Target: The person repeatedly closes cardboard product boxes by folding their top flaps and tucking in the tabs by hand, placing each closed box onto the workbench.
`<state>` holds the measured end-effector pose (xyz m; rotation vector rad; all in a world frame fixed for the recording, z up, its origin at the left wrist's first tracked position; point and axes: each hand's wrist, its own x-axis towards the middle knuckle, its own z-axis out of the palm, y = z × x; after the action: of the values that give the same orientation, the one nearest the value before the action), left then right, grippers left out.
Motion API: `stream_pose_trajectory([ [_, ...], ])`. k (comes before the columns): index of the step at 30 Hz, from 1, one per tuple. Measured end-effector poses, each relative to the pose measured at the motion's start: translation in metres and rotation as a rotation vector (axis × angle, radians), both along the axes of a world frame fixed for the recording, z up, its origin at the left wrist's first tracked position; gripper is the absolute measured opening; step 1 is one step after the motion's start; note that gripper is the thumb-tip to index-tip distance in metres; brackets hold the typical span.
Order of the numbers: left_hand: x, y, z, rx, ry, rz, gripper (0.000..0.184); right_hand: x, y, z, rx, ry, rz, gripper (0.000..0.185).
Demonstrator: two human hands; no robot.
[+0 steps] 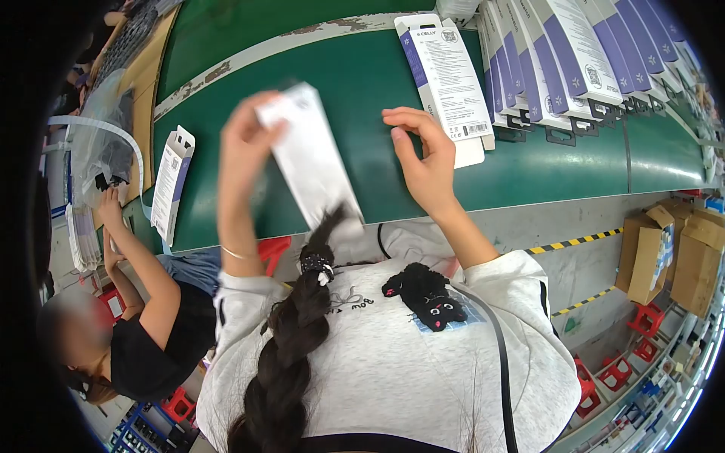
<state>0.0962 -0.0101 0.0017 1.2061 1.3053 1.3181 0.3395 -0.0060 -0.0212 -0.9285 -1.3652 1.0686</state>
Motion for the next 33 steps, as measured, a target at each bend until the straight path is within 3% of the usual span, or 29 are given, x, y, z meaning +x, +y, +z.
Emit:
stream_pose_trajectory([
  [2,-0.053,0.031,0.027,-0.087,0.246,0.288,0.04,0.004,0.0,-0.002,-0.012,-0.01,-0.003,0.015],
  [3,-0.09,0.051,0.025,0.061,0.135,0.331,0.052,0.005,0.0,-0.003,-0.029,-0.015,-0.009,0.015],
  [5,-0.145,0.072,0.043,-0.039,0.187,0.482,0.067,0.004,-0.002,-0.005,-0.007,-0.028,-0.006,0.014],
  [6,-0.159,0.074,0.05,-0.097,0.252,0.548,0.066,0.004,0.0,-0.005,0.018,-0.045,-0.003,0.014],
  [8,-0.184,0.07,0.058,-0.217,0.416,0.513,0.059,0.006,0.0,-0.004,0.015,-0.045,-0.015,0.014],
  [10,-0.23,0.061,0.036,-0.132,0.597,0.367,0.053,0.006,0.0,-0.005,-0.004,-0.042,-0.029,0.014],
  [13,-0.276,0.011,0.014,-0.217,0.867,0.217,0.055,0.005,0.001,-0.005,-0.012,-0.021,-0.031,0.013],
  [15,-0.25,-0.02,0.028,-0.505,0.909,0.135,0.06,0.002,0.001,-0.002,-0.013,-0.028,-0.01,0.013],
  [18,-0.264,-0.033,0.0,-0.495,0.816,-0.021,0.059,-0.002,0.0,-0.002,-0.013,-0.041,0.048,0.013],
  [21,-0.186,-0.025,0.025,-0.505,0.86,-0.081,0.052,-0.004,-0.002,-0.003,-0.038,-0.085,0.117,0.013],
  [23,-0.137,-0.017,0.008,-0.313,0.614,-0.03,0.058,-0.005,-0.002,-0.002,-0.057,-0.124,0.154,0.013],
  [26,-0.07,-0.007,0.008,-0.265,0.277,-0.082,0.057,-0.005,-0.004,-0.002,-0.077,-0.173,0.177,0.013],
  [33,0.043,-0.012,-0.003,0.053,-0.049,-0.242,0.064,-0.004,-0.004,0.004,-0.073,-0.013,0.217,0.037],
])
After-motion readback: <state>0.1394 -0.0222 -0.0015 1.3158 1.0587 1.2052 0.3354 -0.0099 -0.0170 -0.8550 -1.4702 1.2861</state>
